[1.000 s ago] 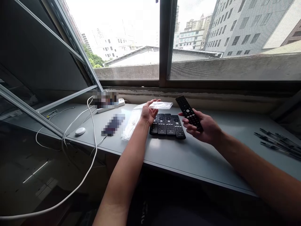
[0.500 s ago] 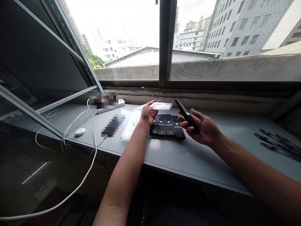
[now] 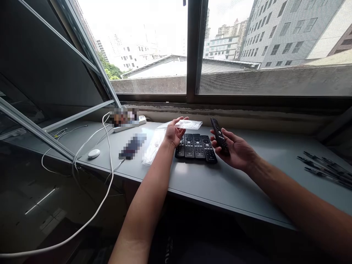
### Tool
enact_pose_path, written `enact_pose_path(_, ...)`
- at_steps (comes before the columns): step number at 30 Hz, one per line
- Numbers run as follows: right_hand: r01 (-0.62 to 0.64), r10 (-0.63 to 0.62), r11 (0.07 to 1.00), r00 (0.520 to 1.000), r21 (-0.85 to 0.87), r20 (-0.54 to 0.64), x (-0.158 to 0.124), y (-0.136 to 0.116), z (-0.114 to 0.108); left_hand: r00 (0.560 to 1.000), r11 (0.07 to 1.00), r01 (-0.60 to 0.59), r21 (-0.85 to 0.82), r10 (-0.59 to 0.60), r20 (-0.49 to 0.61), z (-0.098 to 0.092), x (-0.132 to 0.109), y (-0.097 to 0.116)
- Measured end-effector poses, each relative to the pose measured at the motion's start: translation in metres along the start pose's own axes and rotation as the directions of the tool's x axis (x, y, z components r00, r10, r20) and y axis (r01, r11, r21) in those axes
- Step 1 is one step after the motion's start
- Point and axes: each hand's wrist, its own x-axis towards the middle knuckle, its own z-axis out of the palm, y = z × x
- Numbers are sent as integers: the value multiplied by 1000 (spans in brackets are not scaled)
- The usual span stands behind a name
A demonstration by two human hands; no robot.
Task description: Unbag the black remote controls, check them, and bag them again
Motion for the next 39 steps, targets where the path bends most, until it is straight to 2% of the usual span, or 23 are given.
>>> enact_pose_path(3,-33,34,989,999,148,-2,2,-1,-2,1000,1000,3,4,-3,7,1,-1,1)
enact_pose_path(7,-79,46,965,990,249,134,2,0,-2,1000,1000,4,4,-4,0,1,-1,0)
enact_pose_path(10,-92,49,963,984,252,172,-1,2,-1,1000,1000,12,0,-12,-9,1,-1,0)
enact_pose_path(13,-99,65,966,987,240,148,-2,1,-2,1000,1000,11,-4,-11,-4,1,-1,0)
enact_pose_path(19,-87,76,990,992,108,100,2,-1,-8,1000,1000,7,-1,-7,12,1,-1,-1)
enact_pose_path(24,-53,25,988,983,148,184,-1,1,-4,1000,1000,13,-23,-13,7,1,1,-1)
enact_pose_path(29,-67,39,980,988,188,151,-3,2,-1,1000,1000,-12,-3,12,15,-1,2,-2)
enact_pose_path(34,-43,33,994,995,97,97,-5,1,2,999,999,-29,35,30,-17,-2,2,-2)
enact_pose_path(39,-50,22,978,990,200,136,-7,1,5,999,998,-42,38,42,-19,-1,2,-1)
